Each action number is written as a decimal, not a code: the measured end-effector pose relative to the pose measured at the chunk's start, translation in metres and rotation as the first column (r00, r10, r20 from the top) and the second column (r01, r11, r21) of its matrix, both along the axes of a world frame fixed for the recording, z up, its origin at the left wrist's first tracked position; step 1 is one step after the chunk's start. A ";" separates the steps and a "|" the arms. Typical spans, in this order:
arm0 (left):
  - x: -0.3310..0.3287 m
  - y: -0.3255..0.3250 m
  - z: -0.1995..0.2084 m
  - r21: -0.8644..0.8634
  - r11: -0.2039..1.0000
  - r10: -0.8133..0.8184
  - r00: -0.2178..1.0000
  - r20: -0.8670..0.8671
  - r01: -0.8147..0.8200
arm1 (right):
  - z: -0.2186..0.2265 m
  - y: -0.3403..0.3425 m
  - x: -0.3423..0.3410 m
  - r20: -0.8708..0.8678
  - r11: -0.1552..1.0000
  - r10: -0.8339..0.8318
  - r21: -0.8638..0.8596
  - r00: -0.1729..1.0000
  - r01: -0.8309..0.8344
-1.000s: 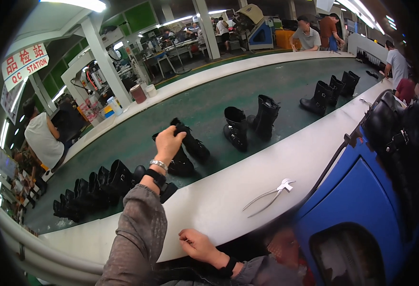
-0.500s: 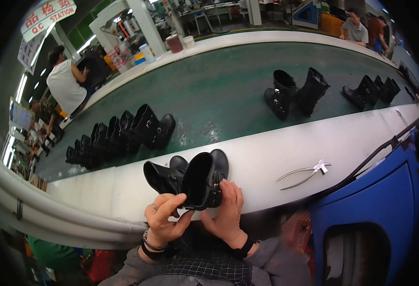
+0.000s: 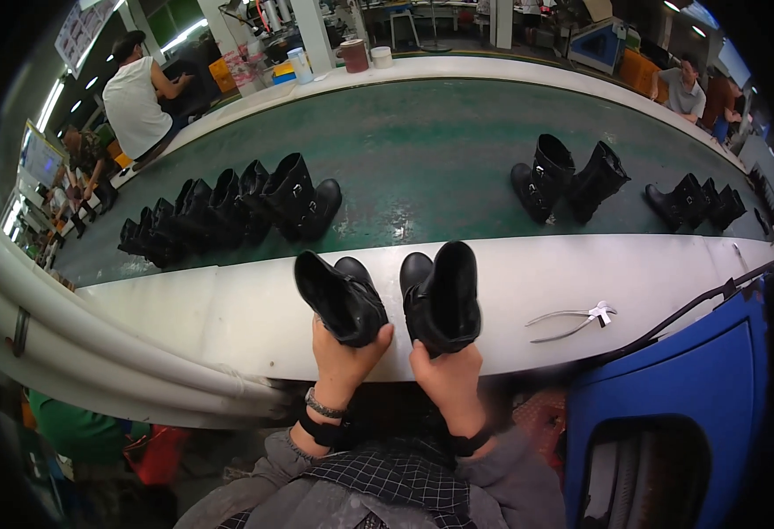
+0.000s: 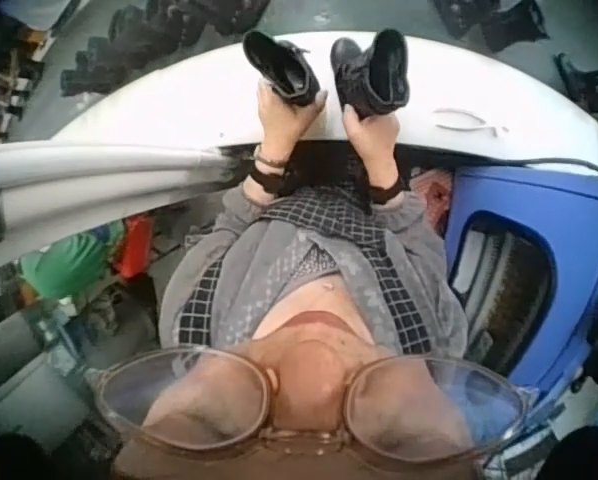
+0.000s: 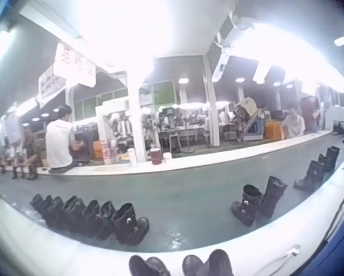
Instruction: Inspecting pairs of black boots for quality control on a production line.
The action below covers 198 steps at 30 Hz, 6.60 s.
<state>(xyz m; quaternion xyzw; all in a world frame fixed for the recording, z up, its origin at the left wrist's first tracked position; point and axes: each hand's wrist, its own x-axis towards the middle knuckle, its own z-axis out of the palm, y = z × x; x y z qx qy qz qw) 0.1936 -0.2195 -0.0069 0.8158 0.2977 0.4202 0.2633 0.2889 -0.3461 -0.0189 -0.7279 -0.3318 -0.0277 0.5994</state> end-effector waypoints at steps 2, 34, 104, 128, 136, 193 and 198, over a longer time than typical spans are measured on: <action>-0.009 0.014 -0.009 -0.057 0.998 0.005 0.995 0.099 0.000 | -0.004 -0.013 0.017 -0.076 0.999 0.001 -0.051 0.997 -0.005; -0.039 0.014 -0.047 -0.702 0.148 0.117 0.692 0.712 0.697 | -0.016 -0.004 0.009 -0.711 0.849 0.485 0.523 0.509 -0.080; 0.002 0.065 -0.086 -0.194 0.955 -0.080 0.827 0.557 0.223 | 0.014 0.054 0.066 -0.241 0.878 0.031 0.470 0.970 0.089; -0.008 -0.037 -0.001 -0.106 0.957 -0.261 0.961 0.092 0.270 | -0.039 -0.008 0.025 -0.367 0.825 0.565 0.257 0.739 -0.503; 0.062 0.046 0.040 -0.127 0.986 -0.068 0.957 0.282 0.108 | -0.040 -0.015 0.028 -0.287 0.852 0.522 0.217 0.803 -0.476; 0.005 -0.034 -0.038 0.204 0.948 -0.112 0.855 -0.507 0.245 | 0.087 -0.020 0.355 0.589 0.300 -0.184 -0.728 0.787 0.616; 0.008 -0.033 -0.037 0.195 0.959 -0.089 0.869 -0.487 0.208 | 0.091 -0.015 0.347 0.543 0.563 -0.079 -0.668 0.836 0.487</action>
